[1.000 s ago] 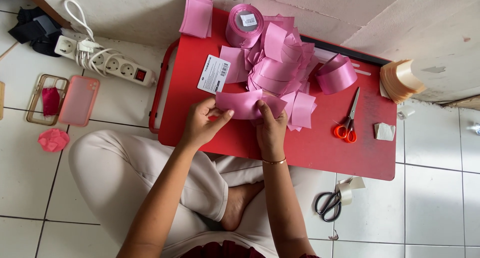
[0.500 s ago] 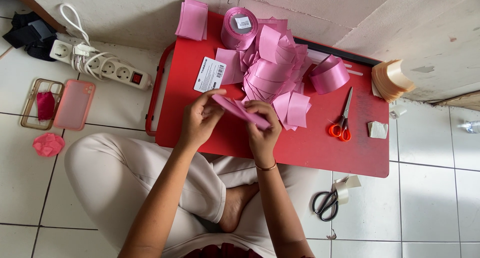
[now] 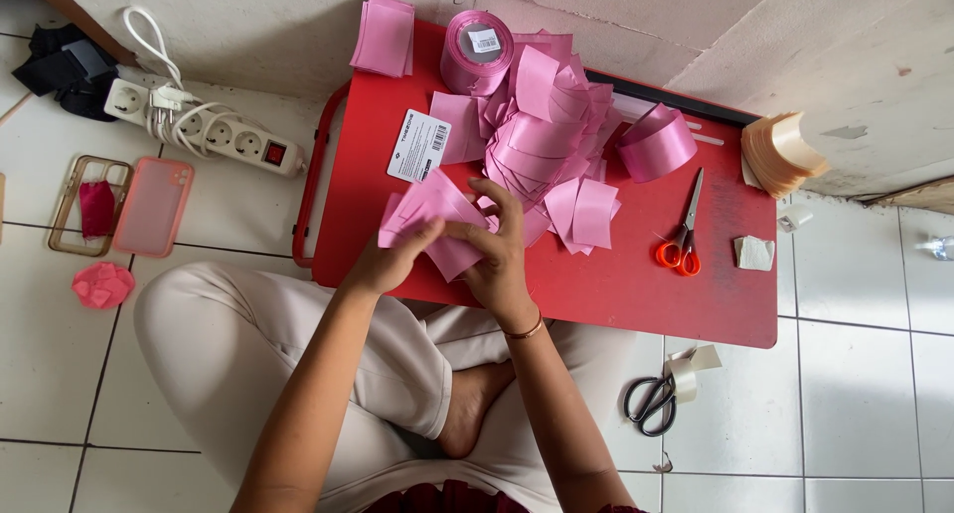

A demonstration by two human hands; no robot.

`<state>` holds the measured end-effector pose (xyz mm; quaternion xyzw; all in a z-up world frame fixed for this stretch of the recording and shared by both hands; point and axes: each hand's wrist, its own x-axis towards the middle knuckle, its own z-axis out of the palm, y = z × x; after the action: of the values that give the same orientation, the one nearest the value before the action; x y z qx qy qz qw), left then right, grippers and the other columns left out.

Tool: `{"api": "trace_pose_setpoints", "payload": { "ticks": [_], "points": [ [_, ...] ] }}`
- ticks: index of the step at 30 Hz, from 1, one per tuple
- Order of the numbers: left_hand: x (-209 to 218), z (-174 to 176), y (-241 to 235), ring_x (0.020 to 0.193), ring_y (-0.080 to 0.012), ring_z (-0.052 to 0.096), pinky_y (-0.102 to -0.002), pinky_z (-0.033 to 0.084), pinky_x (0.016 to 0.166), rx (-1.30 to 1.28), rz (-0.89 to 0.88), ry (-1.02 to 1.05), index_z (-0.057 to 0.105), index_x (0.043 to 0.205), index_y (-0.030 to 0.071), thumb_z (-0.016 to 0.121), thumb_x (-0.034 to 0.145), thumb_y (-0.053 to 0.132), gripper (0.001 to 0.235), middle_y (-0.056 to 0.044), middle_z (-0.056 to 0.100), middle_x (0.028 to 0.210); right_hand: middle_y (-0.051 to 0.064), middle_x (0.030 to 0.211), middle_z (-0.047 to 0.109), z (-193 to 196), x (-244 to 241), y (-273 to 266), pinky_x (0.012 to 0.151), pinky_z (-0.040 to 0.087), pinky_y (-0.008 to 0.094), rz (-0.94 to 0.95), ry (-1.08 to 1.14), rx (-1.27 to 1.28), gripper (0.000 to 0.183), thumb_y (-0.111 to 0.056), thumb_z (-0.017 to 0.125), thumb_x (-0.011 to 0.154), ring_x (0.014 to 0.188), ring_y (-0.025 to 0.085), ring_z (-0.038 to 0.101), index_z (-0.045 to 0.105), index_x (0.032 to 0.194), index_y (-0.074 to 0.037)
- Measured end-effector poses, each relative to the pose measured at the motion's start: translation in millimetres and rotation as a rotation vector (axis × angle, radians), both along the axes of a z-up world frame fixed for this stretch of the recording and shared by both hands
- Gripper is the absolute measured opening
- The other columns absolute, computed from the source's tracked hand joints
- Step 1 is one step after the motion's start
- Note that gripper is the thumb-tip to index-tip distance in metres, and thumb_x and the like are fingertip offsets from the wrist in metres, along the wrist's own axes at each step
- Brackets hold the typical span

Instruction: Organizing and stacking pre-cut pink ribbon strips on a table

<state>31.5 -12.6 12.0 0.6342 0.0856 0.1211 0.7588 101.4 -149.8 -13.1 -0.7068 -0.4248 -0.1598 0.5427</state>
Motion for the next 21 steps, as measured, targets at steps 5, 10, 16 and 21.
{"api": "trace_pose_setpoints", "payload": {
  "ticks": [5,10,16,21],
  "points": [
    [4,-141,27,0.124,-0.0270,0.055,-0.056,0.035,0.115,0.027,0.089,-0.102,0.062,0.133,0.001,0.059,0.105,0.028,0.039,-0.015,0.062,0.137,0.019,0.143,0.050,3,-4,-4,0.105,0.042,0.044,0.168,0.194,-0.013,0.056,-0.041,0.084,0.081,0.129,0.034,0.053,0.064,0.124,-0.014],
    [3,-59,16,0.135,-0.0269,0.048,-0.054,0.022,0.123,0.147,0.086,-0.141,0.054,0.140,-0.004,0.059,0.104,0.027,0.048,-0.017,0.055,0.146,0.018,0.151,0.040,-3,-3,-6,0.100,0.051,0.044,0.265,0.449,0.180,0.094,-0.023,0.090,0.081,0.121,0.031,0.057,0.028,0.150,-0.008],
    [3,-19,0,0.134,-0.0295,0.051,-0.046,0.038,0.117,0.260,-0.051,-0.256,0.059,0.137,0.000,0.058,0.103,0.021,0.041,-0.021,0.061,0.139,0.007,0.127,0.069,-19,4,-16,0.108,0.040,0.035,0.097,0.600,0.129,0.051,-0.012,0.085,0.084,0.122,0.017,0.058,0.063,0.130,-0.006],
    [10,-44,7,0.124,-0.0217,0.061,-0.037,0.048,0.107,0.188,0.055,-0.193,0.060,0.136,0.004,0.062,0.101,0.011,0.035,-0.011,0.067,0.127,0.009,0.097,0.075,-8,20,-43,0.086,0.055,0.035,-0.102,0.399,0.054,0.020,0.006,0.074,0.084,0.093,0.025,0.073,0.075,0.098,-0.009]
  ]
}}
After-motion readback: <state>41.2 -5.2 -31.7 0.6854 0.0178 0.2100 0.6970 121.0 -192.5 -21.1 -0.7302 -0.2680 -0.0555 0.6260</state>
